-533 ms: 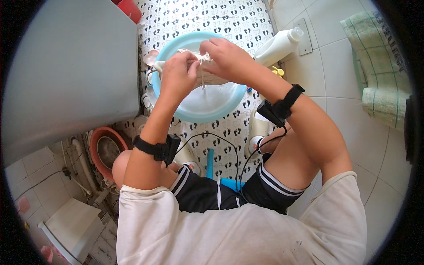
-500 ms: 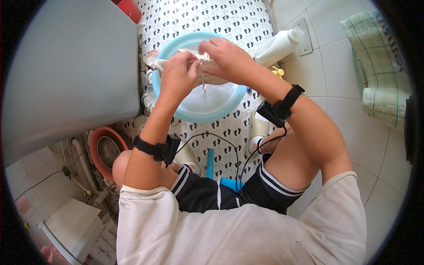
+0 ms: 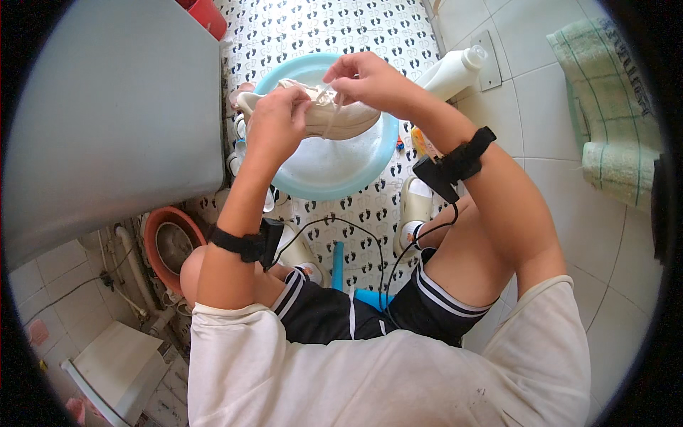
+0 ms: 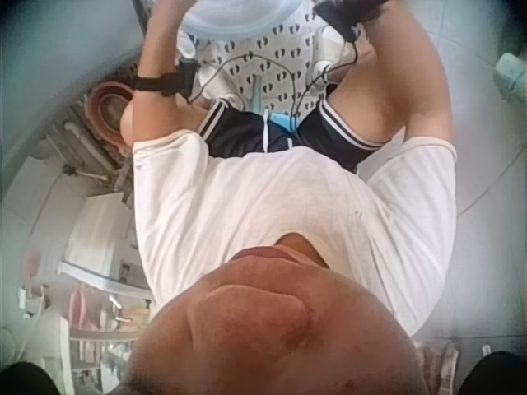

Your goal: The person washes a white shoe by hand in a basin of soapy water, scrubbing the interior and exterior surfaces.

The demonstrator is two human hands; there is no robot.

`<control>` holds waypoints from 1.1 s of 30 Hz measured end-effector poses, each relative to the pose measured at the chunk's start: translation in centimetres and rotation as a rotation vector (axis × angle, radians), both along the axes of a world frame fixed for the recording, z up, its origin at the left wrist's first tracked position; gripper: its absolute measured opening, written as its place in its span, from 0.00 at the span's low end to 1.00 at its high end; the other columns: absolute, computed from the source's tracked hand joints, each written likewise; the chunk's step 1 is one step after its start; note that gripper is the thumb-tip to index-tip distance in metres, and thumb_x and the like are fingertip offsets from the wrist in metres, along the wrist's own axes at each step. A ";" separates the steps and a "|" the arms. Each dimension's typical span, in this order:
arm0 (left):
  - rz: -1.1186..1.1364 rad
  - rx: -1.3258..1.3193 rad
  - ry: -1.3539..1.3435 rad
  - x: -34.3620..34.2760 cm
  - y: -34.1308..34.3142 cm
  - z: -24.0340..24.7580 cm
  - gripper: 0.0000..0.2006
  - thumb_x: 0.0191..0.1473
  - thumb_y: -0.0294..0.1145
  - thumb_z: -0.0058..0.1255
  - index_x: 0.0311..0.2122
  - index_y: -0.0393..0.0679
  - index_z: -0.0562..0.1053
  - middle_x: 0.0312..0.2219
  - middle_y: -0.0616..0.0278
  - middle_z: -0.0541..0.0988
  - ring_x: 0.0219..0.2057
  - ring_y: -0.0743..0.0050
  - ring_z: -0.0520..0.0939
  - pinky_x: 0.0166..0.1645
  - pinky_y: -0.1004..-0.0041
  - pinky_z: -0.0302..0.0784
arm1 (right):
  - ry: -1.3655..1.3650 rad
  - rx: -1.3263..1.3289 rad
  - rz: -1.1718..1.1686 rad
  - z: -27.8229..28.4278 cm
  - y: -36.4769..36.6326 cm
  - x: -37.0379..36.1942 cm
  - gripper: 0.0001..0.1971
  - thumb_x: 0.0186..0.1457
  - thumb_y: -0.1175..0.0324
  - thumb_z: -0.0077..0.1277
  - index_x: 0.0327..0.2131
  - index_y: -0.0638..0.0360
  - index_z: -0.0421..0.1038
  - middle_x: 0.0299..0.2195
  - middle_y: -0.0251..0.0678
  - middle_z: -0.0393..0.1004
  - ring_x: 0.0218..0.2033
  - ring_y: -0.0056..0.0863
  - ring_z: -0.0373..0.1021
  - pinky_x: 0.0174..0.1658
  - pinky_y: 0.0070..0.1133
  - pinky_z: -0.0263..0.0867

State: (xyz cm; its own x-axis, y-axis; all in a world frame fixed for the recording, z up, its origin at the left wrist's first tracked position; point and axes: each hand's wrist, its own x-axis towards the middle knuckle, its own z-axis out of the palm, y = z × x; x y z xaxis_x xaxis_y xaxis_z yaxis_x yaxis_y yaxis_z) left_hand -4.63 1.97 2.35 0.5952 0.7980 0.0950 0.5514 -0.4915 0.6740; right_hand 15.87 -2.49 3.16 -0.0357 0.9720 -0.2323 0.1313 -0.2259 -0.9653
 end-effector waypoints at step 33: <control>-0.175 -0.416 0.004 -1.9 1.4 0.6 0.10 0.53 0.30 0.55 0.36 0.33 0.78 0.29 0.52 0.82 0.33 0.66 0.83 0.43 0.69 0.76 | -0.664 0.446 0.317 -0.3 -1.1 -2.2 0.11 0.52 0.63 0.60 0.31 0.60 0.72 0.31 0.38 0.74 0.34 0.37 0.73 0.37 0.31 0.69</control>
